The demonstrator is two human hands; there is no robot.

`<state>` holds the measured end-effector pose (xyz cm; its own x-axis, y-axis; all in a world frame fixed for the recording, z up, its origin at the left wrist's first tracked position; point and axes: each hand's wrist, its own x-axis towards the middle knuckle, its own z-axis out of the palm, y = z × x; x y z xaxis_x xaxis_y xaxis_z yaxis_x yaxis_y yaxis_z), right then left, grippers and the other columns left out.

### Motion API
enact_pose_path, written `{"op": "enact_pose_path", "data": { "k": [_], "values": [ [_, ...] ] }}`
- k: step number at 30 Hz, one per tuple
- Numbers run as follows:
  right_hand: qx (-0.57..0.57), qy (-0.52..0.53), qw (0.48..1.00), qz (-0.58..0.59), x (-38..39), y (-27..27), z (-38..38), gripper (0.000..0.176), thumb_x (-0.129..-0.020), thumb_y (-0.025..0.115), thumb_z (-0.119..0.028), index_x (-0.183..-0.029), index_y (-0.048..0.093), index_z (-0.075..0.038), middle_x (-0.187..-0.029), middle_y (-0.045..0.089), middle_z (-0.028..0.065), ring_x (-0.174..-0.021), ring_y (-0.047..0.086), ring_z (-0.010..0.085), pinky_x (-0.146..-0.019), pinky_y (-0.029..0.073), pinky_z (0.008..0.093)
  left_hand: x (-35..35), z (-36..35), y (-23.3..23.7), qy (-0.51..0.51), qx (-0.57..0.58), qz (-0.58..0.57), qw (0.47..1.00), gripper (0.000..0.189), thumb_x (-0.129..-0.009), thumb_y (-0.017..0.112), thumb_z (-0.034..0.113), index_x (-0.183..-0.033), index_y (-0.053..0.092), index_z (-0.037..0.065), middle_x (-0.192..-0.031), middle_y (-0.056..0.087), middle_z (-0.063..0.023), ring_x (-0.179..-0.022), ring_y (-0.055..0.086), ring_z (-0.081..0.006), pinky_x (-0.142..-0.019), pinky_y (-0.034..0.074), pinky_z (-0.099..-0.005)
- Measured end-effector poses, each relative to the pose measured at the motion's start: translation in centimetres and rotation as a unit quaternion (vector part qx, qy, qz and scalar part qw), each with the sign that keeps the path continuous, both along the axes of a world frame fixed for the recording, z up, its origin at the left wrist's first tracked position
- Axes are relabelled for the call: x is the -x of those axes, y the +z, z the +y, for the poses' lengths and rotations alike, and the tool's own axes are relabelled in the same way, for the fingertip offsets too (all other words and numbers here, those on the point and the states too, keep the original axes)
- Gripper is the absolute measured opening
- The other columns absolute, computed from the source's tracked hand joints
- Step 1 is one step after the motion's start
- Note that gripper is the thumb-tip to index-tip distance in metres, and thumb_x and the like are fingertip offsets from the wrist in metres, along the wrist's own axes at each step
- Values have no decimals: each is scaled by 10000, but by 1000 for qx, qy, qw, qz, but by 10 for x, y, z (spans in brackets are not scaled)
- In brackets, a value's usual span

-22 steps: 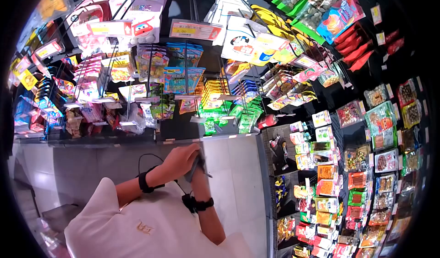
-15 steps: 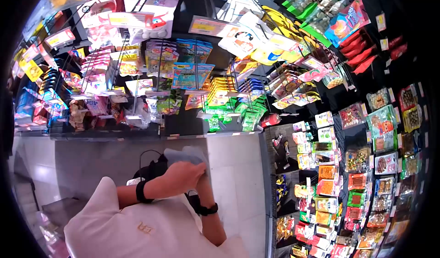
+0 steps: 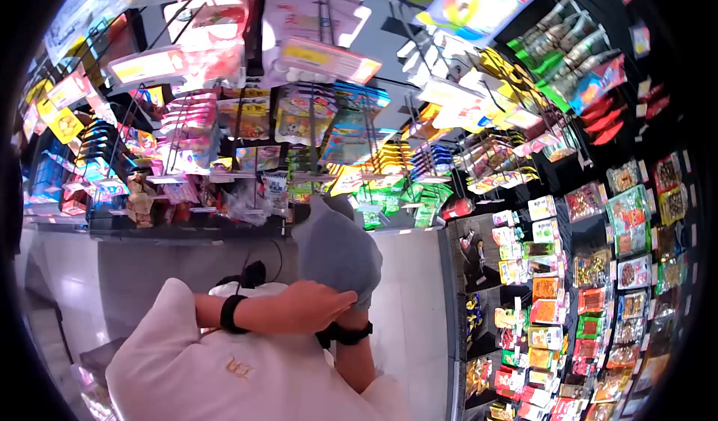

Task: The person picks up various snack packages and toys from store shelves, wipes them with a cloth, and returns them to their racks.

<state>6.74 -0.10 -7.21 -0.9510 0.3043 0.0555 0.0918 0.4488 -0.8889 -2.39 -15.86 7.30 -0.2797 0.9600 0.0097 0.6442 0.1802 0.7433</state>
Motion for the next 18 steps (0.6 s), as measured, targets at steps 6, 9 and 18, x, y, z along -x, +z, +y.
{"op": "enact_pose_path", "data": {
  "k": [6, 9, 18],
  "values": [
    [-111, -40, 992, 45, 76, 113, -56, 395, -931, 530, -117, -1303, 440, -19, -1253, 543, 107, -1085, 545, 179, -919, 450, 317, 129, -27, -28, 144, -179, 144, 963, 202, -918, 520, 172, -1073, 587, 62, -887, 642, -135, -739, 634, -334, -594, 490, -404],
    [17, -74, 994, 79, 87, 107, -65, 345, -906, 548, -83, -1238, 508, 1, -1175, 606, 123, -1033, 597, 191, -859, 499, 311, 228, -33, -1, 357, -305, 126, 874, 154, -871, 534, 79, -1007, 580, 22, -872, 630, -193, -762, 637, -340, -634, 482, -400],
    [-43, 69, 993, 89, 118, 155, -87, 187, -795, 572, 63, -960, 659, 68, -910, 653, 109, -885, 628, 181, -834, 489, 275, 361, -17, -17, 458, -230, 92, 854, 486, -777, 679, 181, -1146, 437, -22, -1021, 594, -293, -966, 564, -485, -792, 473, -510]
  ]
}}
